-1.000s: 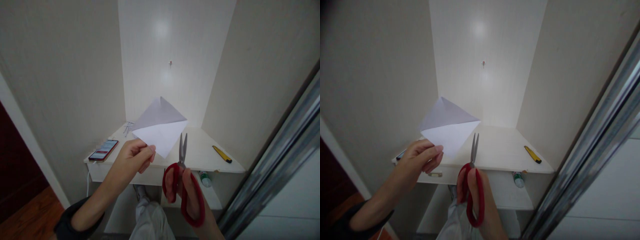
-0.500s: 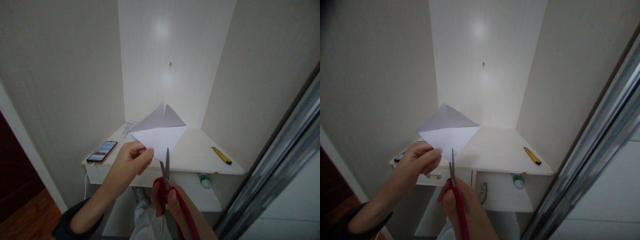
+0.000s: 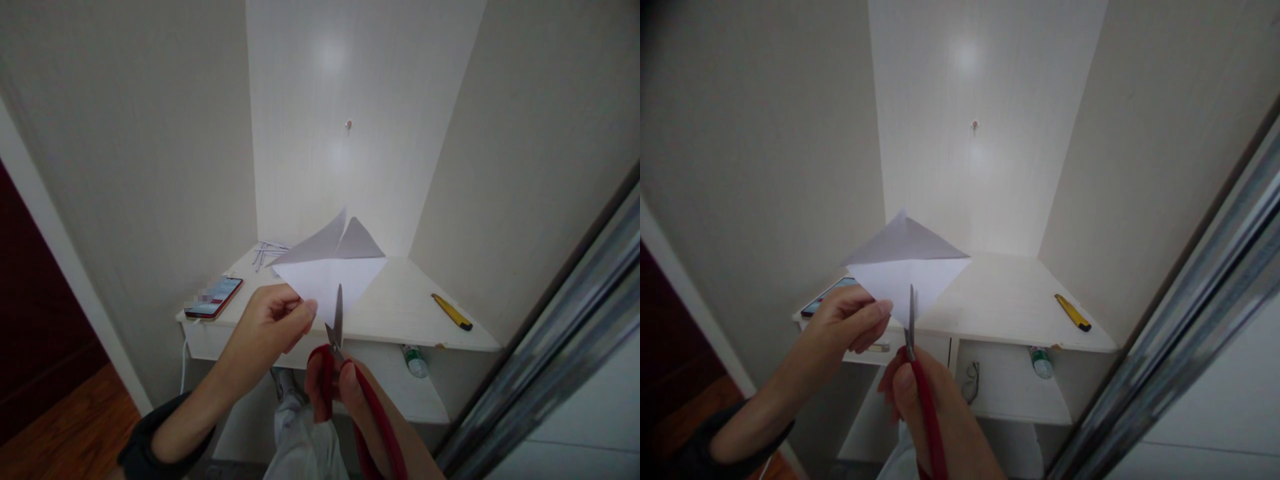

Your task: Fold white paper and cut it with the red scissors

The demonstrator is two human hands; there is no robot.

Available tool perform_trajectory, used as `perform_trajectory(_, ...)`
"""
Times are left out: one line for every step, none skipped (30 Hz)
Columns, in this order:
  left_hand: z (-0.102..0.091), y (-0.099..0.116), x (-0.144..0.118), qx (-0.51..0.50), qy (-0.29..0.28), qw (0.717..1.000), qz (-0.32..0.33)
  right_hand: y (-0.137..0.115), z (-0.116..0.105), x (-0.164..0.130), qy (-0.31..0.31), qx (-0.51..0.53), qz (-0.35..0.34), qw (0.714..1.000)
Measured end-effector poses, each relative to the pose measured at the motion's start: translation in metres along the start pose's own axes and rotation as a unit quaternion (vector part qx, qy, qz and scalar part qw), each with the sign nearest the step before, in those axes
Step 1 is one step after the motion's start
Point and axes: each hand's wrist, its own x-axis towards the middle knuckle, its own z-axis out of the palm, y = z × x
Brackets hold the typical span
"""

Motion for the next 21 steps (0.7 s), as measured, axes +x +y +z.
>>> perform_trajectory(0.0,0.0001,-0.0002,-0.003,-0.001,1.0,0.001,0.0001,-0.0001,0.0004,-0.004,0.002,0.001,1.0)
perform_trajectory(-0.0001,0.0003,-0.0005,-0.005,-0.004,1.0,0.001,-0.0001,-0.0002,0.0005,-0.007,0.005,0.002,1.0)
perform_trajectory(-0.0002,0.0006,-0.0008,-0.006,-0.005,1.0,0.001,-0.0006,-0.0002,0.0004,-0.009,0.006,0.002,1.0)
perform_trajectory(-0.0003,0.0011,-0.0012,-0.005,-0.006,1.0,-0.002,-0.0011,-0.0001,0.0001,-0.01,0.007,0.002,1.0)
perform_trajectory(-0.0004,0.0016,-0.0015,-0.003,-0.006,1.0,-0.003,-0.0017,0.0,-0.0003,-0.01,0.007,0.003,1.0)
perform_trajectory(-0.0006,0.0022,-0.0018,0.0,-0.004,1.0,-0.004,-0.0023,0.0002,-0.0007,-0.009,0.007,0.004,1.0)
perform_trajectory(-0.0007,0.0028,-0.002,0.004,-0.001,1.0,-0.006,-0.0028,0.0004,-0.0012,-0.008,0.007,0.004,1.0)
perform_trajectory(-0.0008,0.0033,-0.0023,0.007,0.004,1.0,-0.006,-0.0032,0.0006,-0.0015,-0.006,0.006,0.003,1.0)
perform_trajectory(-0.0009,0.0037,-0.0025,0.011,0.007,1.0,-0.007,-0.0036,0.0009,-0.0017,-0.004,0.006,0.002,1.0)
perform_trajectory(-0.001,0.004,-0.0027,0.015,0.009,1.0,-0.006,-0.0039,0.0012,-0.0018,-0.002,0.006,0.0,1.0)
perform_trajectory(-0.0011,0.0041,-0.0029,0.019,0.01,1.0,-0.007,-0.0042,0.0015,-0.0018,-0.001,0.006,-0.001,1.0)
perform_trajectory(-0.0013,0.0042,-0.0031,0.022,0.011,1.0,-0.008,-0.0045,0.0017,-0.0017,0.001,0.007,-0.002,1.0)
perform_trajectory(-0.0015,0.0041,-0.0032,0.025,0.009,1.0,-0.009,-0.0049,0.0019,-0.0017,0.002,0.008,-0.001,1.0)
perform_trajectory(-0.0017,0.004,-0.0033,0.027,0.007,1.0,-0.009,-0.0053,0.002,-0.0016,0.003,0.009,0.0,1.0)
perform_trajectory(-0.0019,0.0039,-0.0034,0.028,0.005,1.0,-0.009,-0.0057,0.0022,-0.0015,0.004,0.01,0.001,1.0)
perform_trajectory(-0.0021,0.0037,-0.0033,0.029,0.004,1.0,-0.011,-0.006,0.0024,-0.0014,0.005,0.011,0.003,1.0)
perform_trajectory(-0.0023,0.0036,-0.0031,0.03,0.002,0.999,-0.012,-0.0062,0.0026,-0.0013,0.006,0.013,0.005,1.0)
perform_trajectory(-0.0024,0.0034,-0.0029,0.029,0.002,0.999,-0.013,-0.0061,0.0031,-0.0012,0.008,0.015,0.007,1.0)
perform_trajectory(-0.0025,0.0033,-0.0026,0.027,0.002,1.0,-0.013,-0.0057,0.0036,-0.001,0.011,0.016,0.009,1.0)
perform_trajectory(-0.0026,0.0032,-0.0021,0.025,0.002,1.0,-0.013,-0.0051,0.0043,-0.0007,0.015,0.018,0.012,1.0)
perform_trajectory(-0.0025,0.0032,-0.0017,0.022,0.002,1.0,-0.012,-0.0042,0.0051,-0.0003,0.019,0.019,0.014,1.0)
